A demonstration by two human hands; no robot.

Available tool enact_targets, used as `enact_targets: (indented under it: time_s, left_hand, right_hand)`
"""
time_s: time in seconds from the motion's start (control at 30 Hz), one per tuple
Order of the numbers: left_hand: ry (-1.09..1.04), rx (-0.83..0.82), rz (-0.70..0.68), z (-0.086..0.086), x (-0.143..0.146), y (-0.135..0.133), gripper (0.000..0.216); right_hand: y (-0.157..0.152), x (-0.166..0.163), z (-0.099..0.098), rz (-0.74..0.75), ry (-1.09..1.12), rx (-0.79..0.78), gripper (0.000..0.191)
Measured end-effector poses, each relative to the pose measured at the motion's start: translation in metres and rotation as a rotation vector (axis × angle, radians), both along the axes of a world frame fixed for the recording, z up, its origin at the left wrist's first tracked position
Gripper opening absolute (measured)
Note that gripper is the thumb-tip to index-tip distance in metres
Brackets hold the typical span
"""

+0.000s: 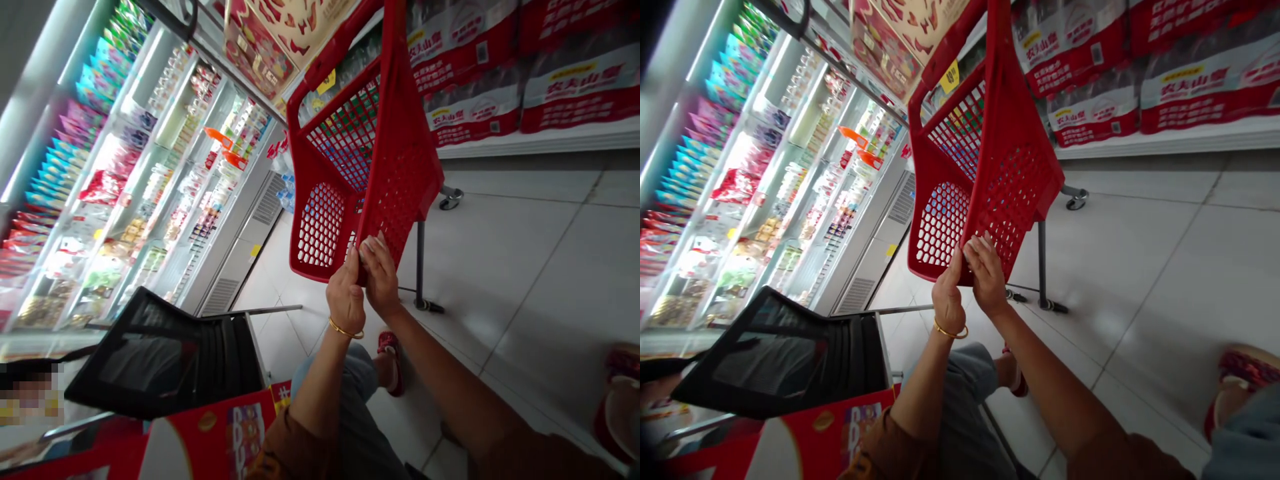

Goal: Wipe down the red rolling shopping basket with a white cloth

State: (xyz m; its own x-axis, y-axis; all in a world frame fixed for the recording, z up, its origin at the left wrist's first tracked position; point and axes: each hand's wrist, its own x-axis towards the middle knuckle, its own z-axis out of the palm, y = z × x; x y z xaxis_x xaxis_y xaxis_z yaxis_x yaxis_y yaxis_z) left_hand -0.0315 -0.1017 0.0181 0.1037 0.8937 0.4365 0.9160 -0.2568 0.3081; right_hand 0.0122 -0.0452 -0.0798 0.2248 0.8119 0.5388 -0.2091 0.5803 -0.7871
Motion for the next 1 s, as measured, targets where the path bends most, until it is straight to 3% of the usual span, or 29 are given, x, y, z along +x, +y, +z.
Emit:
enact_targets:
  time_s: [0.27, 0.73, 1.0]
  left_hand:
    - [0.008, -0.022, 0.013, 0.001, -0.001, 0.006, 0.066]
    - [0.068, 0.045, 0.063, -0.007, 0.004, 0.009, 0.061]
    - [0.095, 0.098, 0.079, -0.009, 0.005, 0.011, 0.058]
  right_hand:
    - [-0.011, -0.002, -0.035, 0.000, -0.037, -0.067, 0.048]
    - [-0.019, 0.003, -0.067, -0.100, -0.110, -0.146, 0.056]
    - [-0.020, 0.004, -0.066, -0.099, -0.001, -0.311, 0.045]
